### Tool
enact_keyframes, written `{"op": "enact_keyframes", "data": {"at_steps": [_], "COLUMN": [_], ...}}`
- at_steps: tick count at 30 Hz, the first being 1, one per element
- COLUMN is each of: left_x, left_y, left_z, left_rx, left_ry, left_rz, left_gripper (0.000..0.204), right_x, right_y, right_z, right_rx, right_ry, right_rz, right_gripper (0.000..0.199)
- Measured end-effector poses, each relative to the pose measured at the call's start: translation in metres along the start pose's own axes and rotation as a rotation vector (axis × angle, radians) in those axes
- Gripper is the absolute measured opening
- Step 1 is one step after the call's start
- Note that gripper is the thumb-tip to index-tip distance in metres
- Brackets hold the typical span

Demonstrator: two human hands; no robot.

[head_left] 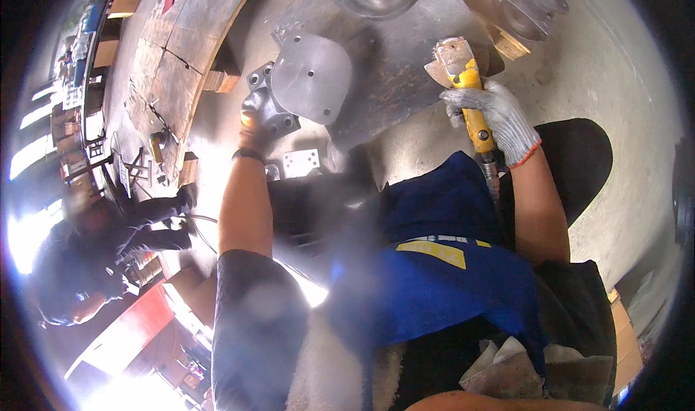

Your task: The person uses a handheld angle grinder to smooth the surface of a metal part. They hold the part with one hand and operate the grinder with the other, moving the tool across the surface to remove material and create a smoother finish.

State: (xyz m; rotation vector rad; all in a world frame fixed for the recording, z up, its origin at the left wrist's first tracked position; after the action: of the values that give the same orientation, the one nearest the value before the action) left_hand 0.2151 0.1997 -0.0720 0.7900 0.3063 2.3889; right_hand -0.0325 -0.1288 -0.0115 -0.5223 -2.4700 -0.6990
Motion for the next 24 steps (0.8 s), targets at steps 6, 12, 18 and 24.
{"op": "enact_keyframes", "data": {"at_steps": [6,12,18,24], "left_x": [0.003,0.022,-0.023,-0.011], "left_y": [-0.001,0.025,-0.026,-0.047], "left_z": [0.001,0.006,-0.047,-0.082], "left_rx": [-0.283,-0.072,0.102,0.032], "left_ry": [0.096,-0.052,-0.04,-0.094], "left_rz": [-0.023,0.027,0.027,0.165], "left_gripper": [0.048,0.061,0.054,0.051], "right_x": [-0.004,-0.005,-0.002,-0.011], "right_y": [-0.003,-0.004,0.0,-0.011], "right_z": [0.004,0.006,0.004,0.012], "right_rx": [0.023,0.081,0.038,0.031], "right_ry": [0.02,0.07,0.038,0.028], "right_rz": [0.027,0.096,0.057,0.087], "right_gripper": [0.039,0.04,0.036,0.034]}}
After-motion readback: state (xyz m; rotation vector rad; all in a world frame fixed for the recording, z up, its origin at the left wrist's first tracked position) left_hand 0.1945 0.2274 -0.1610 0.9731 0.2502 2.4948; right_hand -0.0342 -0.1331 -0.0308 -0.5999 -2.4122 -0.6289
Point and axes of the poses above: each hand's wrist, its own x-axis away from the middle knuckle, its own y-axis out of the palm, z = x × y, the point moved 7 cm from there along -x, towards the middle knuckle, and after that the axes turned 10 degrees about -x, right-handed, at the moved point
